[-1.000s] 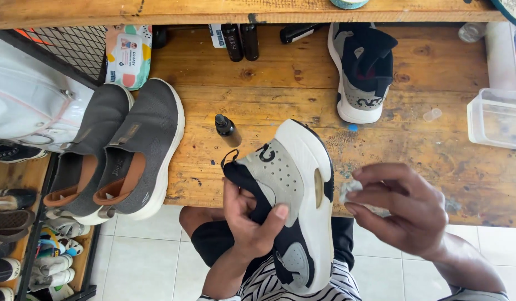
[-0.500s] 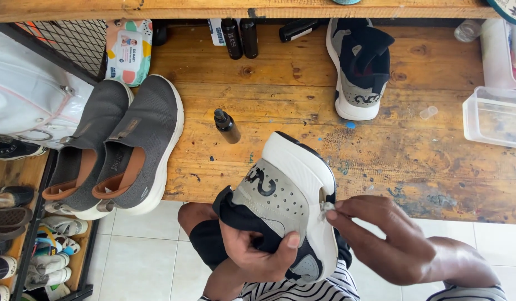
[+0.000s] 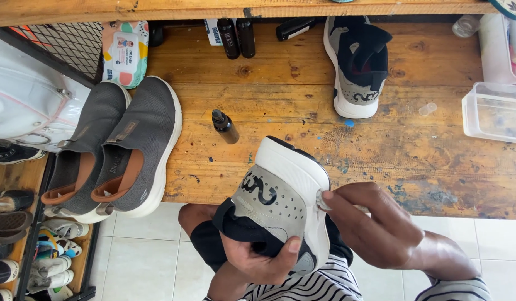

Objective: Cleaning the midsole of a sneaker using a cleaning solution and a small cloth/cotton pad.

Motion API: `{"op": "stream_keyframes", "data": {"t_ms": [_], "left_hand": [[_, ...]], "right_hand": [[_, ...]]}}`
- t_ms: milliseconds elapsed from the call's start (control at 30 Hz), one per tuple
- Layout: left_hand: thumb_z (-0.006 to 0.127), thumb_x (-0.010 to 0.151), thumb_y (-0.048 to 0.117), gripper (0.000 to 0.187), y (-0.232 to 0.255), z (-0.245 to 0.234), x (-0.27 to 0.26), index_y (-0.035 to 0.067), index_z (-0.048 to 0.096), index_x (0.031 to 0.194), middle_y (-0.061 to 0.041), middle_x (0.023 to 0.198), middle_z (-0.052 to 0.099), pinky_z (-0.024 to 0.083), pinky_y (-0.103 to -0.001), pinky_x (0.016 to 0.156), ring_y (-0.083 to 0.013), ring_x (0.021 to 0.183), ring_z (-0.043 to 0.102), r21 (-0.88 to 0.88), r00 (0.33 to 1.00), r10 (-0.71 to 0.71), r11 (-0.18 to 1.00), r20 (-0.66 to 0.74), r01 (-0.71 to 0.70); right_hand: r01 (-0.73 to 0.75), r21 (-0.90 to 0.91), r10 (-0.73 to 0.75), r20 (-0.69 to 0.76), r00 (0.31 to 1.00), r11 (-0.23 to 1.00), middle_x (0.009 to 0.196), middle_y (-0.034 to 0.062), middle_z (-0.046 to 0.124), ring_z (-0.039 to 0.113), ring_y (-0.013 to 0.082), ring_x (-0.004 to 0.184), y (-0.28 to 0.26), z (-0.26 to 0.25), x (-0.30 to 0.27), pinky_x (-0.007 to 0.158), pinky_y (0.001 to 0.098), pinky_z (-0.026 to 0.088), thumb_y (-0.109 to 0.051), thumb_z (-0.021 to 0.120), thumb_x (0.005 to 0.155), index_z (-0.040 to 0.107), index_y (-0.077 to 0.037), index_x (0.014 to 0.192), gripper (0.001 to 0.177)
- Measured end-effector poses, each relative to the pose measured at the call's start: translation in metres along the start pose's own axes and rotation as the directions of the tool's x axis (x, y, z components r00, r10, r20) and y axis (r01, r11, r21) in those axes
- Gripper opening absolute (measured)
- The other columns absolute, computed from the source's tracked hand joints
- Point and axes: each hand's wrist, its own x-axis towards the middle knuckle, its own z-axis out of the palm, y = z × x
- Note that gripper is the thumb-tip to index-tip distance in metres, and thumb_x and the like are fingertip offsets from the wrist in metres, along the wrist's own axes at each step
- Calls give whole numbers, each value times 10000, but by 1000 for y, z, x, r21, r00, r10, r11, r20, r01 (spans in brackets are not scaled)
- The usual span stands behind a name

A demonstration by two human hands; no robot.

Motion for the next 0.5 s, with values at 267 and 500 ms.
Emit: {"op": "stream_keyframes", "data": {"t_ms": [267,500], "left_hand": [[828,824,256,891,-4,6,-4,-108,295,1438,-209,1280,632,582,-353,1008,-218,1186,633,-27,998,-56,998,-13,56],[847,786,322,796,-6,1,2,-126,455,1315,-162,1166,696,589,-312,987,-204,1125,685,124,998,64,990,-7,-63]], "right_hand": [[127,-89,-138,-122,983,988,905,240,675,655,310,695,4,23,1,646,341,611,94,501,953,671,152,1004,187],[55,-21,-58,-189,980,998,855,235,678,652,279,658,3,29,2,601,337,591,133,537,940,672,159,973,141]]}}
